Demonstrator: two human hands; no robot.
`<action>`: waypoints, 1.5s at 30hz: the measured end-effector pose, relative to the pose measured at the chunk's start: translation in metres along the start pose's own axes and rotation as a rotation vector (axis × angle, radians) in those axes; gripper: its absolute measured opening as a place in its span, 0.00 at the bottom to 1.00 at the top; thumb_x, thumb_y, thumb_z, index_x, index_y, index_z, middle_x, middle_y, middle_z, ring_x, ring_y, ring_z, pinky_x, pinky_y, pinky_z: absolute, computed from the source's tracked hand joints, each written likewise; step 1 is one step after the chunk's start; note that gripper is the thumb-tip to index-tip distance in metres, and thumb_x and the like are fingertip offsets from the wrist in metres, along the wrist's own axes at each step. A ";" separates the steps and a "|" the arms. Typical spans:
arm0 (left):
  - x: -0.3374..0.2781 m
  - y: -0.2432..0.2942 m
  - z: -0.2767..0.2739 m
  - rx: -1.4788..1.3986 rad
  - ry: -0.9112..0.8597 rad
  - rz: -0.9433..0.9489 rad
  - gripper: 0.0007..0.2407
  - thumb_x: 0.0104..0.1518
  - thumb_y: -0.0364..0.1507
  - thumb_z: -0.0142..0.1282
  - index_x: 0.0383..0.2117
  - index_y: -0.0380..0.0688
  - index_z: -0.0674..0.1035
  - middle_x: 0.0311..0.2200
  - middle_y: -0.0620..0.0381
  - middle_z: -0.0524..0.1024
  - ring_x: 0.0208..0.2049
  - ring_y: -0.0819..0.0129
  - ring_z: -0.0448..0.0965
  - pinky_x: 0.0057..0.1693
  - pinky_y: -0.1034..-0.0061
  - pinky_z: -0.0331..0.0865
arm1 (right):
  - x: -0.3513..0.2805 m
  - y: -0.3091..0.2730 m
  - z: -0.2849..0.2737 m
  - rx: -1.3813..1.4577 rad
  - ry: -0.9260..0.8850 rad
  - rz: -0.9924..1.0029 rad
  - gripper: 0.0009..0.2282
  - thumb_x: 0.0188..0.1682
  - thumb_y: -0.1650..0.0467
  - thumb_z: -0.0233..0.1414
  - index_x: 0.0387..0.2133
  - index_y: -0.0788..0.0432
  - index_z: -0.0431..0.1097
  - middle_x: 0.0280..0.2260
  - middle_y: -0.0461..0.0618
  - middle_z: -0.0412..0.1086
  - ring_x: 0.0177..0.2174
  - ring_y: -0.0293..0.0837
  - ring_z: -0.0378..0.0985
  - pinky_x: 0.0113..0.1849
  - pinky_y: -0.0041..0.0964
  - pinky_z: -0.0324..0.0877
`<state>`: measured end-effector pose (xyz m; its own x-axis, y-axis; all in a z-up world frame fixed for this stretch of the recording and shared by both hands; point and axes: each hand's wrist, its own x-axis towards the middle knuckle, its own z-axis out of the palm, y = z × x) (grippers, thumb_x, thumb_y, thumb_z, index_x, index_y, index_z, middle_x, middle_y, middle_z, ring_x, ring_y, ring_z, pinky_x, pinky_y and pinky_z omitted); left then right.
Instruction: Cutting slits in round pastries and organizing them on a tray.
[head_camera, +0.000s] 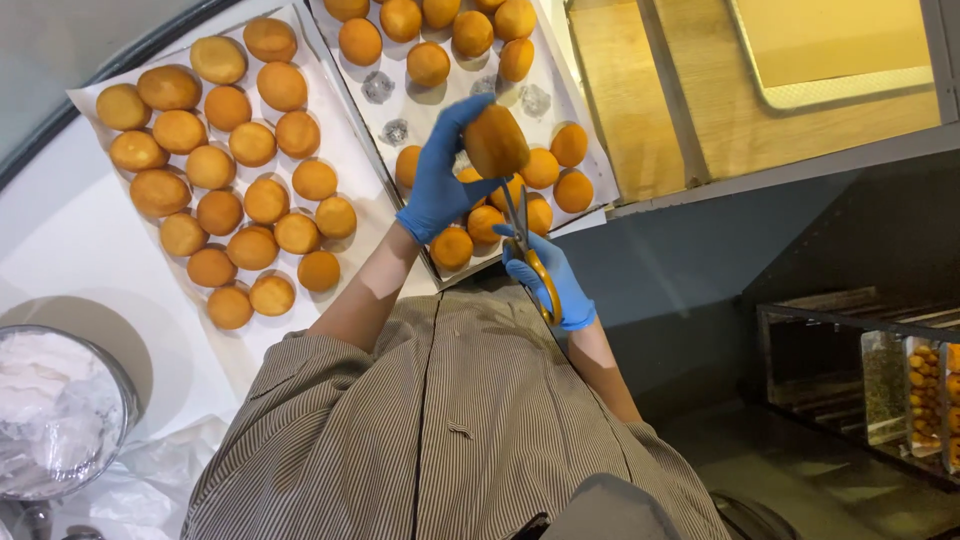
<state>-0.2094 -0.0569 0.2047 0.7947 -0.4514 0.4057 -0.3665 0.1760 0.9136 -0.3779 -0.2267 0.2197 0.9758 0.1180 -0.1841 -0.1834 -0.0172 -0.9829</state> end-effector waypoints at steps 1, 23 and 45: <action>-0.004 -0.002 0.005 0.000 0.002 -0.001 0.36 0.52 0.19 0.74 0.68 0.46 0.63 0.66 0.54 0.64 0.68 0.63 0.67 0.71 0.68 0.68 | 0.001 0.004 -0.002 -0.001 -0.002 0.001 0.23 0.54 0.70 0.55 0.63 0.64 0.63 0.33 0.42 0.64 0.32 0.33 0.65 0.38 0.27 0.66; 0.000 0.005 -0.008 0.175 -0.015 0.028 0.34 0.51 0.17 0.68 0.66 0.45 0.66 0.57 0.51 0.75 0.61 0.60 0.76 0.68 0.70 0.69 | 0.007 0.006 0.004 -0.266 0.083 -0.120 0.18 0.55 0.61 0.55 0.52 0.61 0.70 0.29 0.43 0.67 0.27 0.34 0.67 0.32 0.29 0.67; 0.012 -0.114 -0.027 0.637 -0.251 0.068 0.25 0.44 0.10 0.51 0.52 0.44 0.77 0.52 0.50 0.74 0.55 0.45 0.73 0.59 0.60 0.72 | 0.023 0.033 -0.001 -0.197 0.310 0.336 0.15 0.48 0.60 0.62 0.29 0.62 0.78 0.13 0.40 0.64 0.14 0.30 0.62 0.18 0.28 0.58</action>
<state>-0.1450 -0.0592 0.1061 0.6524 -0.6597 0.3730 -0.6853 -0.3033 0.6621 -0.3610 -0.2260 0.1832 0.8616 -0.2266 -0.4543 -0.4971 -0.1945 -0.8456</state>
